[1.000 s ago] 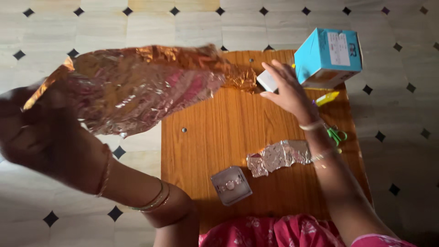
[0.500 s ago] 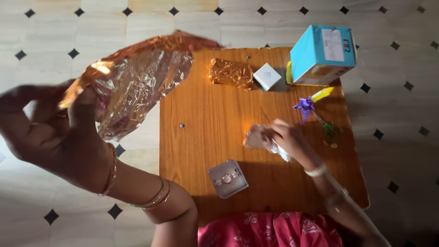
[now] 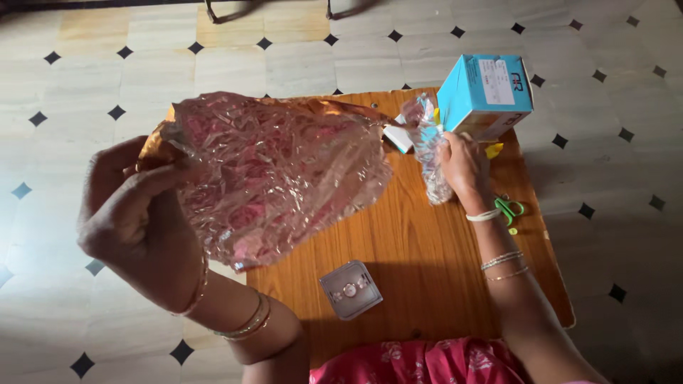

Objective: The person wraps small rectangular items in gold foil paper on a wooden table. They apply glue from a yellow bottle to seal the foil, fold the edges, and smooth the surface. The person handles several items one at a time, placing wrapped pieces aside and continuing with the next.

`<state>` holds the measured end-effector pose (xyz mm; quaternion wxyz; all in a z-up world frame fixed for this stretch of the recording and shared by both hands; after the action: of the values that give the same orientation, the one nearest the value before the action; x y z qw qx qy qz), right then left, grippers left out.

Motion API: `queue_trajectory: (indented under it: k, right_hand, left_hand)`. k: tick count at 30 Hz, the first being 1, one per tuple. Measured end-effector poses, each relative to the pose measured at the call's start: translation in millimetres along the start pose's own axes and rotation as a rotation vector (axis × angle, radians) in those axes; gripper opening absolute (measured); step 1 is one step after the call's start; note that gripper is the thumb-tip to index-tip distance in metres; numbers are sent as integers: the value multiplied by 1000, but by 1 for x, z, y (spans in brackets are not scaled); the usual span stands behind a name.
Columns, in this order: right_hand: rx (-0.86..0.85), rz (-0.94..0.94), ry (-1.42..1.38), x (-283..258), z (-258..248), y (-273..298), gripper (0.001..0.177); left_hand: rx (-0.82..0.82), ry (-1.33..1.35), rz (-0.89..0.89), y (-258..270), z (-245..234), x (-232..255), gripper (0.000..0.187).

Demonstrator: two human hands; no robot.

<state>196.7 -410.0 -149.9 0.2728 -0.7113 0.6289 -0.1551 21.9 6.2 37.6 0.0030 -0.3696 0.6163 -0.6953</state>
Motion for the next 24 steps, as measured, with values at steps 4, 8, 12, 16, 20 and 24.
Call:
queue_trajectory:
  k: [4, 8, 12, 16, 20, 24]
  right_hand:
    - [87, -40, -133, 9, -18, 23, 20]
    - [-36, 111, -176, 39, -56, 48, 17]
    - [-195, 255, -219, 26, -83, 65, 10]
    - [-339, -63, -372, -61, -98, 83, 21]
    - [-621, -723, -515, -165, -110, 115, 72]
    - [-603, -936, -521, -202, -107, 127, 91]
  left_hand:
    - [37, 54, -39, -1, 0, -8, 23]
    - [63, 115, -162, 3, -11, -13, 27]
    - [-38, 4, -25, -1, -17, -15, 42]
    - [20, -53, 5, 1, -16, -26, 45]
    - [90, -65, -35, 4, -8, -29, 46]
    - [134, -3, -76, 4, 1, -40, 48]
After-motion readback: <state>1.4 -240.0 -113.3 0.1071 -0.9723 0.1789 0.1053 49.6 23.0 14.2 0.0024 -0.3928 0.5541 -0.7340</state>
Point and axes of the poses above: each hand's wrist, its own y-axis away from the middle knuckle, its own z-axis out of the palm, x = y × z, the point moved 4 cm from there along -y, towards the middle knuckle, and after that the axes turned 11 degrees about y, right-handed, at the moved point
